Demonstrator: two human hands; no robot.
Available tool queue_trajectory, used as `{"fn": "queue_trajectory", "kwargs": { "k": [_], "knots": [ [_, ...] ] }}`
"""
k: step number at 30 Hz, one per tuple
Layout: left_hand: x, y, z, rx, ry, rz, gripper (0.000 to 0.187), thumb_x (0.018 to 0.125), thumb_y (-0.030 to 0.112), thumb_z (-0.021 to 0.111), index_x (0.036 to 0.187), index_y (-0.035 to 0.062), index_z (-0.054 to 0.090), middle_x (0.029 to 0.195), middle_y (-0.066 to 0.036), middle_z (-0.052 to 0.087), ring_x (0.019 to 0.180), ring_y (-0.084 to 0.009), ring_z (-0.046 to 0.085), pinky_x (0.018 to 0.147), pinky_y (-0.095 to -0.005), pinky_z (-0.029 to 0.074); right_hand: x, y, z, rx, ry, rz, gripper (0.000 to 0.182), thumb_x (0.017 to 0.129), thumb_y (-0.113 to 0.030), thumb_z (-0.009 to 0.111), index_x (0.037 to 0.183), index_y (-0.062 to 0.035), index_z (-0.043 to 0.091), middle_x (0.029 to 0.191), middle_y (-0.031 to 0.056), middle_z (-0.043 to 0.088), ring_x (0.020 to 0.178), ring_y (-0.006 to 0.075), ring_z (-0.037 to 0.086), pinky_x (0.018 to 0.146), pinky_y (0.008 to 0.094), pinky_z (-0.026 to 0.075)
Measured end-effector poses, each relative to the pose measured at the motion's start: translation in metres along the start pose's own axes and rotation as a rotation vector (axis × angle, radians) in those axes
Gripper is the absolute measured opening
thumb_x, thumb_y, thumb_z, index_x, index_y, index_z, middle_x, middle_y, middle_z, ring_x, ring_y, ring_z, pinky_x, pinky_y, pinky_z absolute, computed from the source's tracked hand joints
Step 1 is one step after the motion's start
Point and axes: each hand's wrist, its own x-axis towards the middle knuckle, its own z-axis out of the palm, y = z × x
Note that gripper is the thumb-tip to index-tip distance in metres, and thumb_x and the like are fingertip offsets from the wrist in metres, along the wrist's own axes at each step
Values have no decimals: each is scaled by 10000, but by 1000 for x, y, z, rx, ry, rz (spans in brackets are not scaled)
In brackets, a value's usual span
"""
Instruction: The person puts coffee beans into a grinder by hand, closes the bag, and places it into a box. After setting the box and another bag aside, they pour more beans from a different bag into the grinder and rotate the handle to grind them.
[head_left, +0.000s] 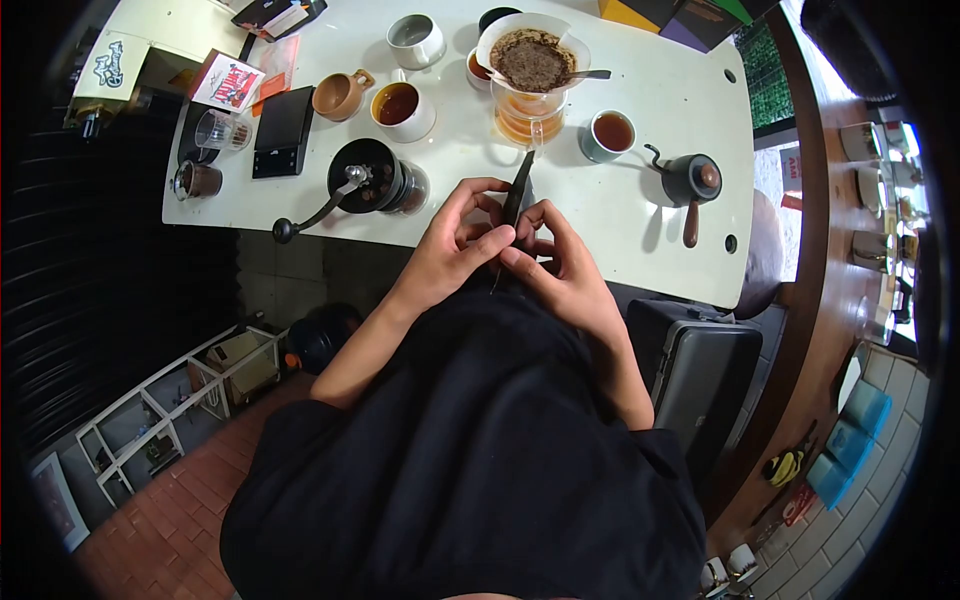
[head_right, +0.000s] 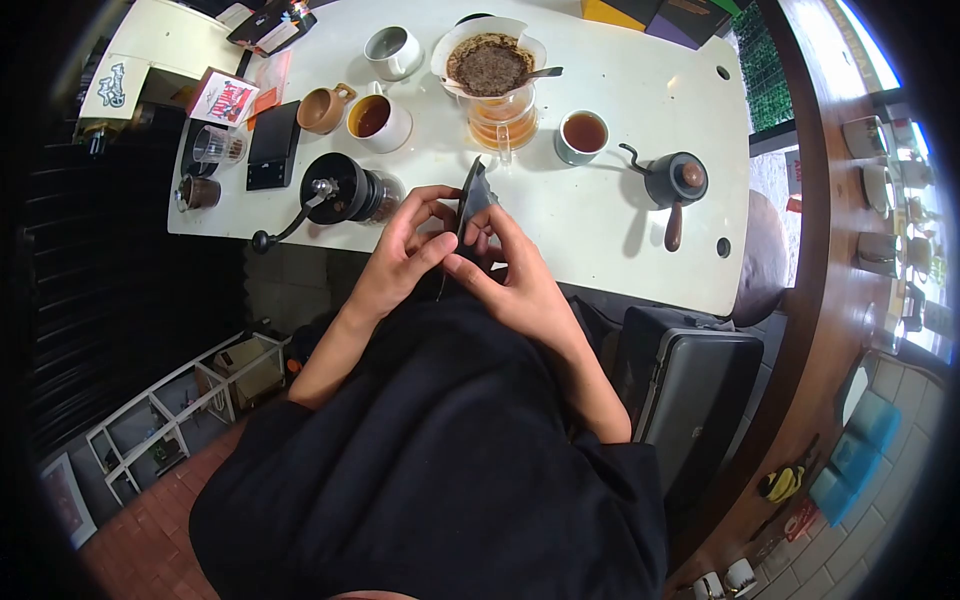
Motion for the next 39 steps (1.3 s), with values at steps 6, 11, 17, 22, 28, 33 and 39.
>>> {"fn": "queue_trajectory", "kwargs": {
  "k": [6, 11, 17, 22, 28, 33, 39],
  "knots": [
    [6, 5, -3, -19, -10, -6, 510, 966, 185, 674, 1379, 28, 419, 1068, -54, 552, 914, -90, 615, 767, -232, 527, 3, -2, -4, 27, -36, 23, 265, 915, -139, 713, 1016, -14, 502, 939, 41, 478, 841, 114, 493, 764, 284, 496],
    [4, 7, -2, -6, -19, 9, 513, 964, 185, 677, 1379, 27, 420, 1073, -55, 558, 939, -99, 612, 794, -243, 526, 7, -5, -5, 29, -60, 31, 253, 917, -143, 711, 1013, -25, 509, 940, 30, 475, 838, 105, 480, 760, 277, 483],
    [7, 6, -3, -27, -27, 2, 530, 958, 201, 683, 1379, 21, 416, 1076, -62, 563, 937, -106, 610, 781, -251, 535, 7, -13, -13, 47, -141, 148, 238, 917, -155, 712, 1013, -45, 523, 949, 6, 475, 855, 99, 457, 793, 274, 469],
    [7, 4, -5, -30, -30, -1, 524, 957, 199, 677, 1375, 17, 419, 1077, -62, 557, 927, -105, 609, 762, -246, 537, 7, -10, -11, 82, -135, 147, 226, 915, -139, 705, 1011, -49, 521, 947, -4, 474, 838, 91, 449, 790, 267, 466],
    [7, 6, -7, -26, -23, -23, 536, 944, 188, 681, 1377, 18, 414, 1080, -63, 537, 919, -103, 610, 763, -239, 531, 9, -9, -13, 58, -146, 115, 220, 919, -134, 699, 1014, -52, 519, 936, -4, 476, 839, 93, 451, 797, 272, 471],
    [8, 11, -7, 27, -39, 12, 540, 941, 180, 678, 1382, 21, 408, 1073, -66, 535, 916, -106, 612, 766, -240, 541, 8, -11, -13, 78, -150, 136, 221, 920, -134, 699, 1020, -53, 520, 935, -2, 477, 842, 94, 453, 805, 277, 477],
    [9, 14, -8, 110, -48, 19, 548, 925, 155, 688, 1382, 35, 412, 1085, -73, 533, 893, -97, 621, 772, -244, 550, 7, -11, -14, 89, -147, 149, 225, 921, -140, 700, 1026, -53, 521, 925, -2, 478, 841, 96, 459, 799, 282, 476]
  ]
}}
